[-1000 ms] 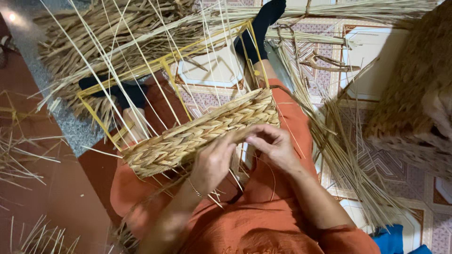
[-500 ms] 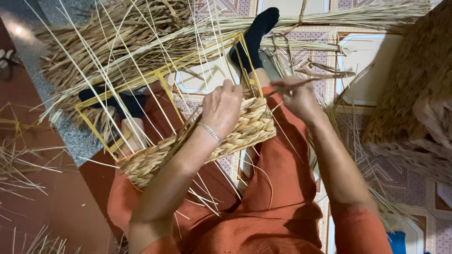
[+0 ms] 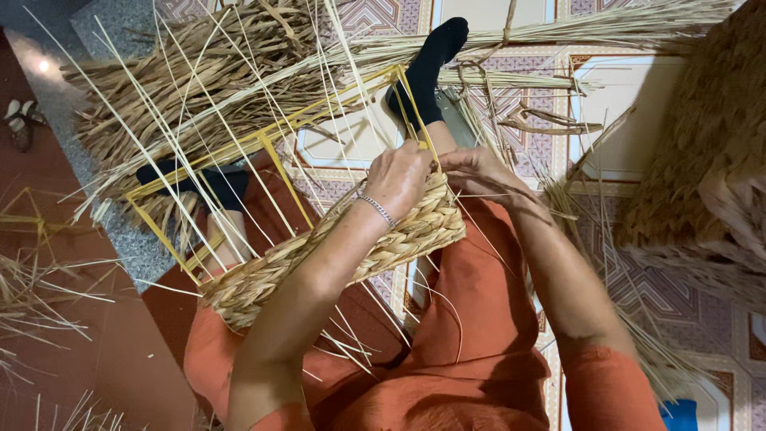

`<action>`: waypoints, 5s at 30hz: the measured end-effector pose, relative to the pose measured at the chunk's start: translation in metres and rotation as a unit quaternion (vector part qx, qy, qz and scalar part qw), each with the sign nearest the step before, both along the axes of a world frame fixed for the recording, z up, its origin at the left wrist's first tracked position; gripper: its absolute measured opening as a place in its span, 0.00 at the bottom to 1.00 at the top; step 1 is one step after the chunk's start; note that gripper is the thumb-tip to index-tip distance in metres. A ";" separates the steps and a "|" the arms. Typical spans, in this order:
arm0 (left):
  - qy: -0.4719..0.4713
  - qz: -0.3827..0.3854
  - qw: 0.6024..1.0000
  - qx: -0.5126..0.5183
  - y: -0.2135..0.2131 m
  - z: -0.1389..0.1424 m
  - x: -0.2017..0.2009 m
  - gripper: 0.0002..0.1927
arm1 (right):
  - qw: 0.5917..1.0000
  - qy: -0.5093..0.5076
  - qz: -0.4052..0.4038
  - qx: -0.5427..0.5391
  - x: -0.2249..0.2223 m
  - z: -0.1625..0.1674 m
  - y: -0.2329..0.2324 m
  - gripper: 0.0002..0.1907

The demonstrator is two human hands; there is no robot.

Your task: The person weaves a basket by hand, interlacing dried palm fibers through a yellow metal frame held between their legs. They repeatedly pull fibers through the weave, tighten the pattern, and adjust the frame to continue building the basket's base.

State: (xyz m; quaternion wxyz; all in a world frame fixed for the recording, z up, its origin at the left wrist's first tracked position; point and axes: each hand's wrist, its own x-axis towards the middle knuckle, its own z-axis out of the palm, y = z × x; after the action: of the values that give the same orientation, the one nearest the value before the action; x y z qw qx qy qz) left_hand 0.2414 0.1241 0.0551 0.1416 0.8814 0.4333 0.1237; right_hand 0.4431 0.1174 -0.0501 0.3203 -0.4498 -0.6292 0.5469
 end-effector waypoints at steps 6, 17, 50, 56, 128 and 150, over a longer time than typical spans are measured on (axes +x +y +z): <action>-0.008 -0.009 1.000 0.028 -0.025 0.014 -0.021 0.25 | 0.863 -0.456 -0.093 0.198 0.039 0.014 0.005 0.09; -0.057 -0.006 0.996 0.063 -0.043 -0.005 -0.025 0.13 | 0.810 -0.550 -0.136 0.150 0.143 0.058 -0.033 0.10; -0.458 0.054 0.853 -0.246 -0.032 -0.018 -0.047 0.15 | 0.914 -0.213 -0.015 0.344 -0.032 0.094 -0.028 0.08; -0.052 0.171 0.948 -0.264 -0.005 0.002 -0.033 0.07 | 0.957 -0.181 -0.014 0.226 -0.027 0.092 -0.028 0.07; -0.268 0.144 0.946 -0.110 -0.019 -0.016 -0.052 0.05 | 0.954 -0.169 0.003 0.249 -0.053 0.104 -0.030 0.06; -0.374 0.074 0.920 0.093 -0.100 0.005 -0.091 0.27 | 0.914 -0.267 0.023 0.304 -0.075 0.111 -0.028 0.03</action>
State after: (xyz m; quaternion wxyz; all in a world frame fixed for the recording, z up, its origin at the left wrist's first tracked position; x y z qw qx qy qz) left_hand 0.1505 0.0238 0.0602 0.2013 0.7457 0.3990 0.4941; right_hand 0.3679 0.0899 0.0609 0.2494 -0.4452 -0.8374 0.1959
